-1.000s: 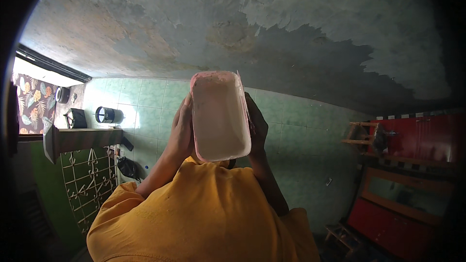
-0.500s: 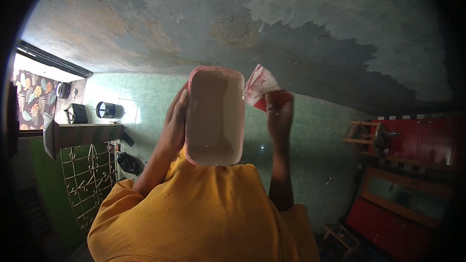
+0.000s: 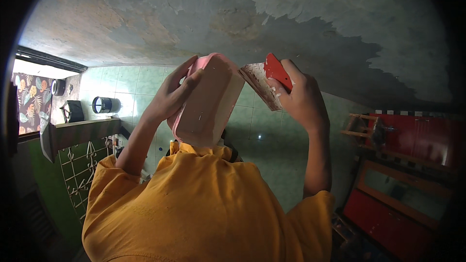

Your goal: The person applies a patching compound to a ceiling using a spreader and a container.

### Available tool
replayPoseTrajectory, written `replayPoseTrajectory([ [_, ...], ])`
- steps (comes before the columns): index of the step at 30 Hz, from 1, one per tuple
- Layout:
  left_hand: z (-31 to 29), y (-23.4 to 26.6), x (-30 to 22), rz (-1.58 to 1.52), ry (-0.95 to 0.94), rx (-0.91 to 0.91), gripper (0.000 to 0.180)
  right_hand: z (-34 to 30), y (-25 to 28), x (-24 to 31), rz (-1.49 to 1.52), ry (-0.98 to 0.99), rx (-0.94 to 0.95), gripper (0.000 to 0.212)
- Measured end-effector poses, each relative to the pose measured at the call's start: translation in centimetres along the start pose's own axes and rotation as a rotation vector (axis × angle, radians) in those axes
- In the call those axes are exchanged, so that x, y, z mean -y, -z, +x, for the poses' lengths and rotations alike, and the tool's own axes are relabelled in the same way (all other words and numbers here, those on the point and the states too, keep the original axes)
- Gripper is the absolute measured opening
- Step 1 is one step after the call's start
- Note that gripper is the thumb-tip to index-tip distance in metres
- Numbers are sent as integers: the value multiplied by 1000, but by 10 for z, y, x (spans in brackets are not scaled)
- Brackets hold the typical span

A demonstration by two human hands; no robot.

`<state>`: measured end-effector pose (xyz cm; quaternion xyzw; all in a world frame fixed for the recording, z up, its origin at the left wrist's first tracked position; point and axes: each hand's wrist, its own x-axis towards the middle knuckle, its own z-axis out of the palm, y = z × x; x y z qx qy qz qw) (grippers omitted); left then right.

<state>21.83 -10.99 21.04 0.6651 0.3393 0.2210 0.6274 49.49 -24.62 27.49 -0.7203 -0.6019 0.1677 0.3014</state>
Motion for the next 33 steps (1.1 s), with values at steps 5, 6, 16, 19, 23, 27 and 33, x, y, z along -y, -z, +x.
replayPoseTrajectory([
  [5, 22, 23, -7, 198, -48, 44, 95, 36, -7, 25, -197, -33, 167, 27],
  [6, 28, 27, -9, 268, -79, 48, 94, 43, -10, 26, -198, -35, 169, 27],
  [16, 85, 89, -1, 330, 49, 334, 99, 107, -63, -4, -88, -139, 429, 30],
  [19, 102, 102, 18, 294, 53, 395, 96, 116, -89, -24, 59, -211, 502, 35],
  [23, 114, 111, 23, 354, 80, 410, 89, 113, -125, -49, 344, -247, 573, 42],
  [27, 125, 120, 38, 377, 73, 340, 84, 98, -162, -49, 628, -223, 539, 43],
  [33, 144, 118, 76, 302, 111, 180, 87, 74, -205, -33, 789, -315, 600, 40],
])
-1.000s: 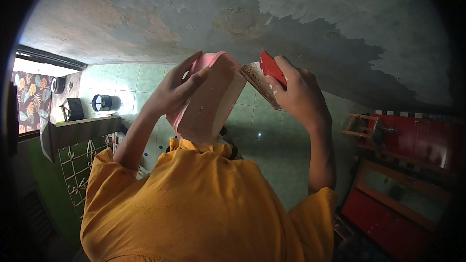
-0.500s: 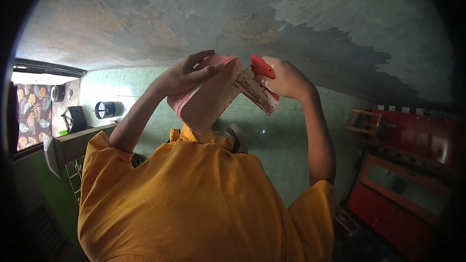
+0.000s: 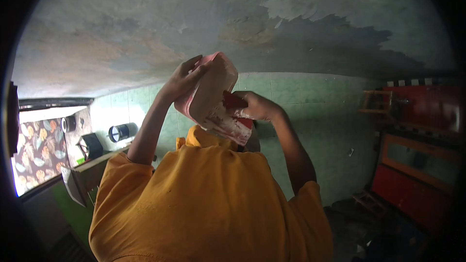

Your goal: The person applies a patching compound to a ceiling using a spreader and a container.

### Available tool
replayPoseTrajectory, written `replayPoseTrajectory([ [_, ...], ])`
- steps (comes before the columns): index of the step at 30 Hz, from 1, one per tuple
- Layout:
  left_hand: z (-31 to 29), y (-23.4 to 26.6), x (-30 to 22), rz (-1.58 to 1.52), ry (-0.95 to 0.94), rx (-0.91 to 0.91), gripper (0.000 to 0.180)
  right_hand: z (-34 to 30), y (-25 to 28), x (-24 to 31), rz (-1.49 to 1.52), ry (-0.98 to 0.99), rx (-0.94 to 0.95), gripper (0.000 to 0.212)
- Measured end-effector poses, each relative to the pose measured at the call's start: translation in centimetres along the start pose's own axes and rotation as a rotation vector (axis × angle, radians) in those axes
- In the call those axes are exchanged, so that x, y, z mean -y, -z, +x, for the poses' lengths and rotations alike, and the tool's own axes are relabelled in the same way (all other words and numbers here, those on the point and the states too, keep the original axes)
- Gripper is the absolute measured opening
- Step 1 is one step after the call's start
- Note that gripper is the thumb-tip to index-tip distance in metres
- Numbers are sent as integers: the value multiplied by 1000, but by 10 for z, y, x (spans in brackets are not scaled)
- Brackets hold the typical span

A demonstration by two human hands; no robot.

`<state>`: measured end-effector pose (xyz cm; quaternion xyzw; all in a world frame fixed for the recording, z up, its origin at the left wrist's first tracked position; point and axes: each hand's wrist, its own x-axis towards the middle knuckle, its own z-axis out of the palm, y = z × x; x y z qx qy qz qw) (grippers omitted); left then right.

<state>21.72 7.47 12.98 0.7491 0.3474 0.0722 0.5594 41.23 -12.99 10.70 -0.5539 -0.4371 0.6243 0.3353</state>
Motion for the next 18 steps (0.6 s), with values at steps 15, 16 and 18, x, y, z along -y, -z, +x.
replayPoseTrajectory([
  [15, -14, -28, 1, -648, -21, -179, 55, -35, 14, -55, 947, 357, -88, 54],
  [16, -15, -27, 2, -646, -53, -163, 56, -37, 18, -47, 966, 345, -244, 49],
  [18, -17, -31, 3, -708, -56, -169, 56, -40, 37, -35, 975, 344, -427, 44],
])
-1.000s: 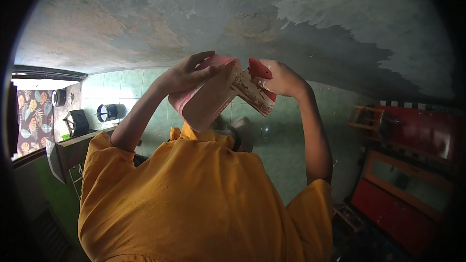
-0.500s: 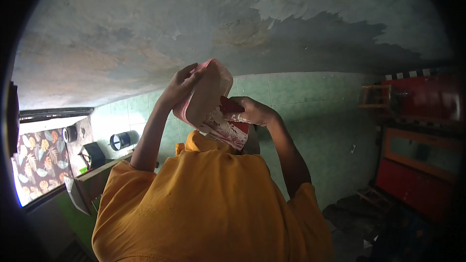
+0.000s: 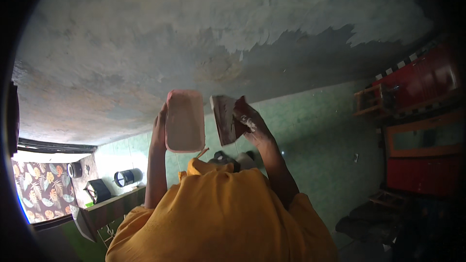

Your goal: The person applies a patching compound to a ceiling using a spreader and a container.

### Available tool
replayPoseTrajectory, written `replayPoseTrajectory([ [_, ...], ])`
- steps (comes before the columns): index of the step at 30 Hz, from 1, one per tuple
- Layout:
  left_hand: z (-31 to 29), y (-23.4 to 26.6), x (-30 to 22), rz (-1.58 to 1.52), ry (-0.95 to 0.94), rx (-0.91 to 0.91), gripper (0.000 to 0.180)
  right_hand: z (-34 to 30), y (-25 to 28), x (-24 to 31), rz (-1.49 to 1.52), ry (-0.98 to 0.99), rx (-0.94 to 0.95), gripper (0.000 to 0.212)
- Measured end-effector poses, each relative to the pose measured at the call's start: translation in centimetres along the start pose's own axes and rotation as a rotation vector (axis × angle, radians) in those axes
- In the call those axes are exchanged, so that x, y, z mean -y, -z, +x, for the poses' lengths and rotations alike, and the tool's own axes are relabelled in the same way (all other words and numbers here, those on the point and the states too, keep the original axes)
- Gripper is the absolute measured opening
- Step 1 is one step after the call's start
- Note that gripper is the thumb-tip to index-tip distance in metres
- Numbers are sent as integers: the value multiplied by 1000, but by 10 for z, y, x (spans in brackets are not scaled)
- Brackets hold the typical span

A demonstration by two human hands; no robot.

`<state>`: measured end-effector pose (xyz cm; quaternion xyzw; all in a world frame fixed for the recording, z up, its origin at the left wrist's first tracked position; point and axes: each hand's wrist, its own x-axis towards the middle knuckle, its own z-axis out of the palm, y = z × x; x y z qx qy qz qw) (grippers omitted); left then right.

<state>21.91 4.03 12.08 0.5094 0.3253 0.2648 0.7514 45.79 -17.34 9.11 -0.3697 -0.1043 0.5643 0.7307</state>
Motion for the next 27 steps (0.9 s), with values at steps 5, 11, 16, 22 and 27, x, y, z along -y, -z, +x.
replayPoseTrajectory([
  [5, -9, -23, 8, -90, -38, -49, 57, 28, 17, 76, -278, 497, -231, 25],
  [11, -27, -45, 14, -106, -47, -123, 57, 70, -19, 209, -783, 1149, -379, 37],
  [16, -44, -60, 20, -105, -24, -165, 57, 125, -8, 227, -1671, 1446, -472, 74],
  [22, -56, -75, 28, -110, -7, -194, 57, 148, 47, 147, -1754, 1334, -438, 62],
  [27, -64, -81, 27, -102, -2, -216, 57, 123, -4, 225, -1564, 1501, -435, 71],
])
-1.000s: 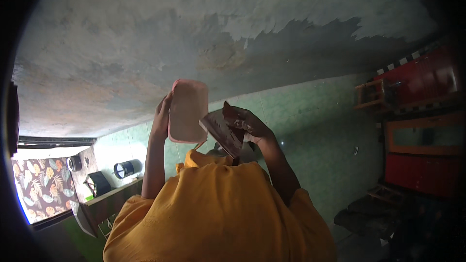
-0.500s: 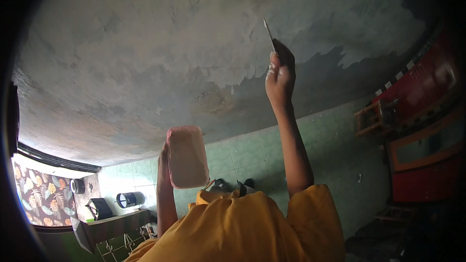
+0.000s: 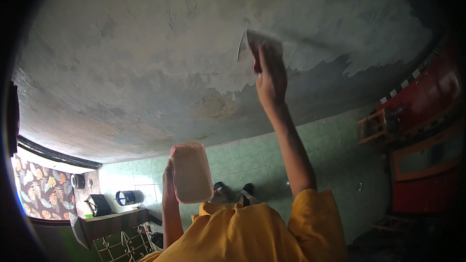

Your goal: The person applies a patching compound to a ceiling using a spreader and a container.

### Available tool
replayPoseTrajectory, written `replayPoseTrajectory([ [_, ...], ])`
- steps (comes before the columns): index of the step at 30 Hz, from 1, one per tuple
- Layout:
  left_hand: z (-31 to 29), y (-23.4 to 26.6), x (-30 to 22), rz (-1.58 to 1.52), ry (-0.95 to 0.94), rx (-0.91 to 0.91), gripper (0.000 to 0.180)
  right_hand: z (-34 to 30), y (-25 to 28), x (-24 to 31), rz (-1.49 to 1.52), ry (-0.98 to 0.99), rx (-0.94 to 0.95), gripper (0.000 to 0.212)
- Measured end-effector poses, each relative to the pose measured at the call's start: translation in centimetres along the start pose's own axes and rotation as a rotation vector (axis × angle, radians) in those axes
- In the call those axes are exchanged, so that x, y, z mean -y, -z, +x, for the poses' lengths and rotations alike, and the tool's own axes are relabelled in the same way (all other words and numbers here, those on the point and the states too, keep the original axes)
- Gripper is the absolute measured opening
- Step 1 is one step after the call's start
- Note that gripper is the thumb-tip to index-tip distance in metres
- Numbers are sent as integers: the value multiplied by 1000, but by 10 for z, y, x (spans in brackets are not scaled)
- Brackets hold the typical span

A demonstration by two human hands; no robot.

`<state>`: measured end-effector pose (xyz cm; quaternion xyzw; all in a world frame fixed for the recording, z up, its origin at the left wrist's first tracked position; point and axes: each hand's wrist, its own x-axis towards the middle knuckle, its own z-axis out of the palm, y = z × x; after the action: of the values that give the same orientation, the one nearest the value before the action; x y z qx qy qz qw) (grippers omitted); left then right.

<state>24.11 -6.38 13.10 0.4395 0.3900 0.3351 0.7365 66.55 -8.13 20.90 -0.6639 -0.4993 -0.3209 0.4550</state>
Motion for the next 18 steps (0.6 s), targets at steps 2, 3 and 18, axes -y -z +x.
replayPoseTrajectory([
  [2, -4, 0, 1, 13, 3, -16, 57, 48, 8, 18, -62, 72, -38, 70],
  [3, -6, -1, 2, 14, 9, -15, 57, 46, 0, 15, -60, 71, -31, 70],
  [18, -22, 19, 20, 76, 106, 46, 58, -5, -21, 43, -25, 142, 46, 63],
])
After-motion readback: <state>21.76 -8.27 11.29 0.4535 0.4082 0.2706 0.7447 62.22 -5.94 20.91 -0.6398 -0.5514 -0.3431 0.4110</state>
